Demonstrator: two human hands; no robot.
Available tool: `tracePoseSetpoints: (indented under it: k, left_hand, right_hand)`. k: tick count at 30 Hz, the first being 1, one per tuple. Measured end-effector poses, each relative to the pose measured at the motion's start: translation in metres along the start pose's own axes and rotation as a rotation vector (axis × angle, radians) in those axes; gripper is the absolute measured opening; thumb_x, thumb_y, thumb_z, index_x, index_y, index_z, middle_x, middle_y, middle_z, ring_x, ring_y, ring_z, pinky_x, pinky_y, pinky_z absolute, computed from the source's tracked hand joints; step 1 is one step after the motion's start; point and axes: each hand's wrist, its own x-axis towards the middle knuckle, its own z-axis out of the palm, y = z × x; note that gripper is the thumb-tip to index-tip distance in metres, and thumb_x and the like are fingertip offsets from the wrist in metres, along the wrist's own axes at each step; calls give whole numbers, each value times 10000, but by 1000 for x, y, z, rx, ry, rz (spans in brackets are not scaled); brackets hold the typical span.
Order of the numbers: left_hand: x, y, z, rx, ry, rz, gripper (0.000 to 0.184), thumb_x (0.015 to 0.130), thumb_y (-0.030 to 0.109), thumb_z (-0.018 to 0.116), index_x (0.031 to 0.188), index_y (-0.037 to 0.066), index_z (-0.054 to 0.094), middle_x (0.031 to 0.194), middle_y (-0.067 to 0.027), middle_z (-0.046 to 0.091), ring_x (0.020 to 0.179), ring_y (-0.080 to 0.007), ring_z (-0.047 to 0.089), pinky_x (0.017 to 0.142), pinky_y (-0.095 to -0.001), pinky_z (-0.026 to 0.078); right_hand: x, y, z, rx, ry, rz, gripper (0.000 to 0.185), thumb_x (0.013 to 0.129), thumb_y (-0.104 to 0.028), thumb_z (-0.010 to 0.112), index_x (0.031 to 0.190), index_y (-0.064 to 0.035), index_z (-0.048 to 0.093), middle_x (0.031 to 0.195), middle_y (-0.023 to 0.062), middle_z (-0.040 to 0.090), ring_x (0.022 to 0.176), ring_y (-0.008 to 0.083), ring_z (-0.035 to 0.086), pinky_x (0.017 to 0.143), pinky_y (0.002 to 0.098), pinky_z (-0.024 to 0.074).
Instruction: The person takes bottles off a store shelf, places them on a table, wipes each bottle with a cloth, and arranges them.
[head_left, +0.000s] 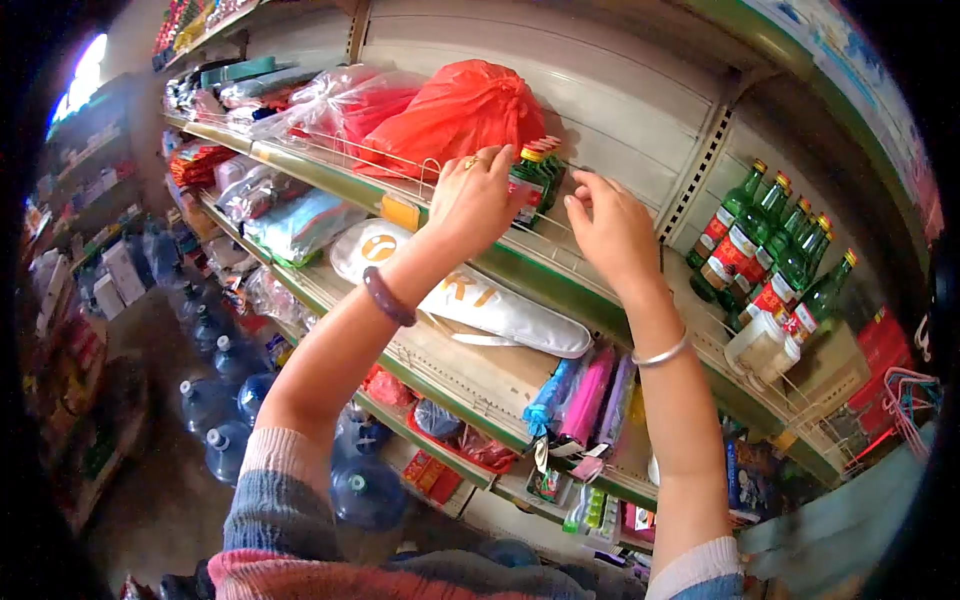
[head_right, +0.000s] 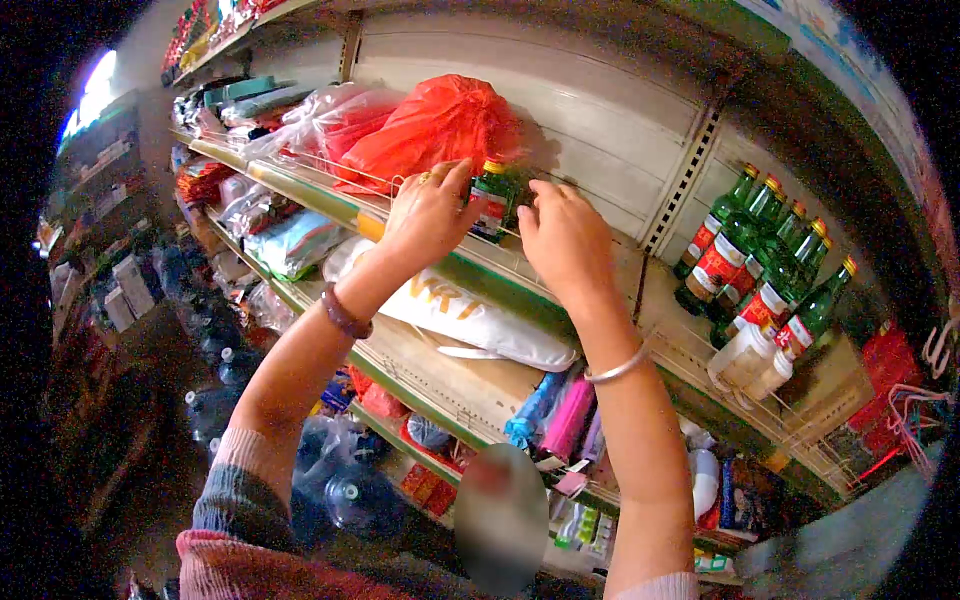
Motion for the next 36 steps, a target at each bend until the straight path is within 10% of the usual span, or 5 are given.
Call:
tracePoseSetpoints:
  k: [5, 16, 24, 30, 36]
  left_hand:
    - [22, -19, 27, 63, -167, -63, 533, 827, 464, 525, 1108, 12, 506, 859, -188, 642, 859, -340, 616, 759, -463, 460]
    - [17, -17, 14, -128, -161, -96, 306, 750, 268, 637, 938, 41, 556, 836, -170, 630, 781, -331, 634, 670, -431, 510]
    - [16, -6, -12, -321, 188, -10, 393, 736, 239, 678, 1095, 124, 570, 922, -140, 615, 829, -329, 606, 685, -444, 488]
    - [-20, 34, -46, -832, 377, 196, 434, 692, 162, 749, 1050, 1, 565, 911, -149, 596, 804, -286, 601, 703, -329, 479]
    - [-155, 101, -42, -1295, -253, 140, 509, 704, 251, 739, 1097, -14, 555, 978, -165, 596, 841, -290, 587, 779, -353, 461]
  right_hand:
    - [28, 10, 39, -102, -263, 171, 302, 767, -286, 629, 896, -14, 654, 819, 192, 643, 809, 367, 612, 725, 446, 482]
    - [41, 14, 57, -188, -350, 214, 352, 683, -358, 729, 746, -24, 637, 765, 184, 643, 743, 350, 623, 647, 428, 479]
    - [35, -12, 8, -4, -97, 191, 269, 732, -265, 711, 835, -38, 610, 750, 125, 648, 710, 306, 630, 624, 399, 478]
    - [-32, -51, -61, 326, 202, 13, 340, 843, -272, 614, 1033, -8, 516, 941, 174, 608, 902, 316, 600, 775, 361, 467]
    - [-222, -64, -65, 463, -32, 258, 467, 901, -332, 473, 1191, 33, 448, 1008, 234, 575, 896, 390, 579, 769, 428, 463]
